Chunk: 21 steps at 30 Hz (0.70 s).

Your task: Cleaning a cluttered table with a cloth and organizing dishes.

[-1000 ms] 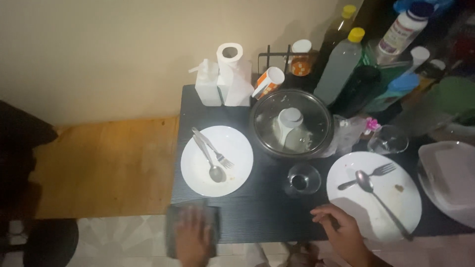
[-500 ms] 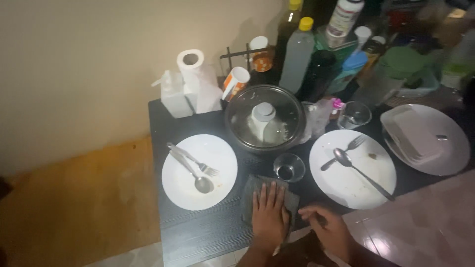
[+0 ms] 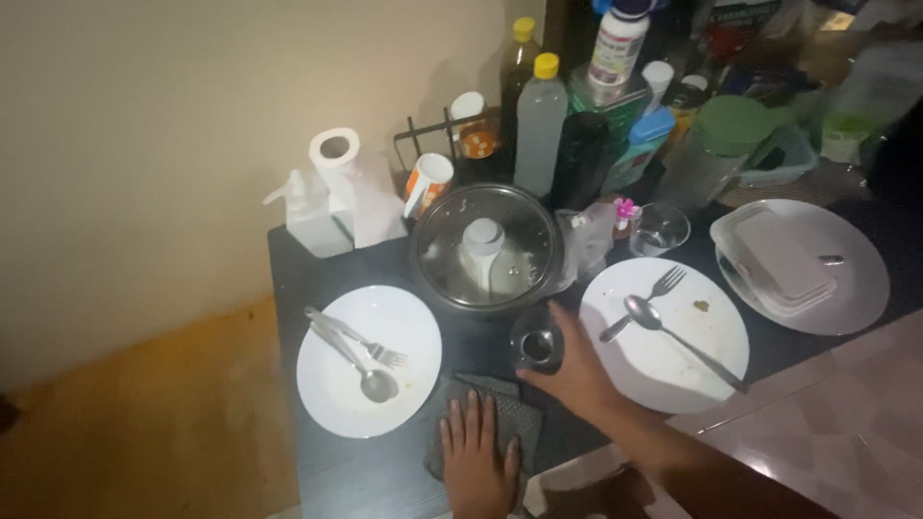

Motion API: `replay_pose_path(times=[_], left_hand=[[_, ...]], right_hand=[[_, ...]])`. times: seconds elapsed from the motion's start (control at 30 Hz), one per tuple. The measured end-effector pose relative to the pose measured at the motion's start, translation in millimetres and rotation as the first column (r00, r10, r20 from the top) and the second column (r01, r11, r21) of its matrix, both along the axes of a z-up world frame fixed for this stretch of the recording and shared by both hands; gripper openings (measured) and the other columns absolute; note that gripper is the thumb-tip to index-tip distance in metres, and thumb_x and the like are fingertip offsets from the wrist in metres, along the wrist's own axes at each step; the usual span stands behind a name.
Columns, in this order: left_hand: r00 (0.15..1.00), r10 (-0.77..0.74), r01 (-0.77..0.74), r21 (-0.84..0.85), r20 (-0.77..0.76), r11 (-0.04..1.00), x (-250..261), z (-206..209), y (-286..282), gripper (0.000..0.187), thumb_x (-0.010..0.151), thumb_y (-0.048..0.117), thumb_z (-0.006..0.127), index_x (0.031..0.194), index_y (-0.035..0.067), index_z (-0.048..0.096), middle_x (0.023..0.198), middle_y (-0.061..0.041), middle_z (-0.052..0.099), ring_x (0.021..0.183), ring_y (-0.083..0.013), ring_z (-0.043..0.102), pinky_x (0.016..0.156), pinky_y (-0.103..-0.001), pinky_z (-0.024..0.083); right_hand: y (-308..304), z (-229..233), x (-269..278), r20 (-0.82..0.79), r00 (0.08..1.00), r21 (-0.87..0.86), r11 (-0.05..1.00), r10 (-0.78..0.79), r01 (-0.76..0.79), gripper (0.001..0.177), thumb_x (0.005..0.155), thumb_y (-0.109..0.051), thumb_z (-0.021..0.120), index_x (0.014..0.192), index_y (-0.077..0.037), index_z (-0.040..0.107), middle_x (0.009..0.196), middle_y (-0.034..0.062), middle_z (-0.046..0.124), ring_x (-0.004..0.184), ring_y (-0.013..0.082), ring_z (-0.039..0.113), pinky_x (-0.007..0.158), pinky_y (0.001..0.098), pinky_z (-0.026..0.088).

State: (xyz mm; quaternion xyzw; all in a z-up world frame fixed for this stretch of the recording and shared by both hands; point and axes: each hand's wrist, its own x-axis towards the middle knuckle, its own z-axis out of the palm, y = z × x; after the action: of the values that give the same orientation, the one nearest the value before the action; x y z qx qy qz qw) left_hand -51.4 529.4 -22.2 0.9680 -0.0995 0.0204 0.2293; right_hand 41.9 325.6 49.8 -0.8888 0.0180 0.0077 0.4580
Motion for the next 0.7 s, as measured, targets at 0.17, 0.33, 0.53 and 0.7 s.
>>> replay_pose_path(times=[0.17,0.33,0.53,0.7], left_hand=[[0.994,-0.011,0.016,0.043,-0.106,0.999,18,4,-19,0.076,0.092,0.044,0.06,0.154,0.007,0.036,0.165,-0.019,0.024,0.15,-0.0462,0.012,0.118,-0.062,0.006],[0.993,-0.049,0.056,0.057,-0.108,0.997,50,-1,-63,0.078,0.092,0.046,0.057,0.154,0.007,0.034,0.169,-0.019,0.021,0.154,-0.0476,0.011,0.118,-0.061,0.005],[0.992,0.104,-0.114,0.142,0.075,0.983,74,-17,-121,0.074,0.096,0.055,0.045,0.156,0.014,0.032,0.164,-0.015,0.022,0.15,-0.0429,0.015,0.119,-0.058,0.008],[0.992,0.107,-0.119,0.232,0.063,0.965,53,-27,-113,0.069,0.096,0.053,0.044,0.156,0.02,0.033,0.165,-0.011,0.023,0.152,-0.0399,0.014,0.121,-0.057,0.009]], right_hand=[[-6,-15,0,0.036,0.998,0.089,0.995,-0.05,0.046,0.102,0.068,-0.024,0.092,0.151,-0.008,0.035,0.146,0.0173,0.049,0.134,0.0292,0.053,0.113,0.0419,0.044],[-41,14,-17,0.068,0.994,0.286,0.956,-0.083,0.06,0.104,0.065,-0.013,0.094,0.151,-0.006,0.035,0.146,0.0175,0.05,0.135,0.0286,0.051,0.113,0.0424,0.043],[-165,25,-21,0.306,0.924,0.382,0.919,-0.23,0.102,0.104,0.063,-0.016,0.092,0.15,-0.006,0.036,0.141,0.0143,0.057,0.129,0.0267,0.06,0.105,0.0401,0.051],[-356,2,-27,0.37,0.854,0.094,0.929,-0.366,0.358,0.082,0.075,-0.017,0.091,0.144,-0.005,0.047,0.132,0.0126,0.063,0.118,0.0246,0.064,0.1,0.0371,0.054]])
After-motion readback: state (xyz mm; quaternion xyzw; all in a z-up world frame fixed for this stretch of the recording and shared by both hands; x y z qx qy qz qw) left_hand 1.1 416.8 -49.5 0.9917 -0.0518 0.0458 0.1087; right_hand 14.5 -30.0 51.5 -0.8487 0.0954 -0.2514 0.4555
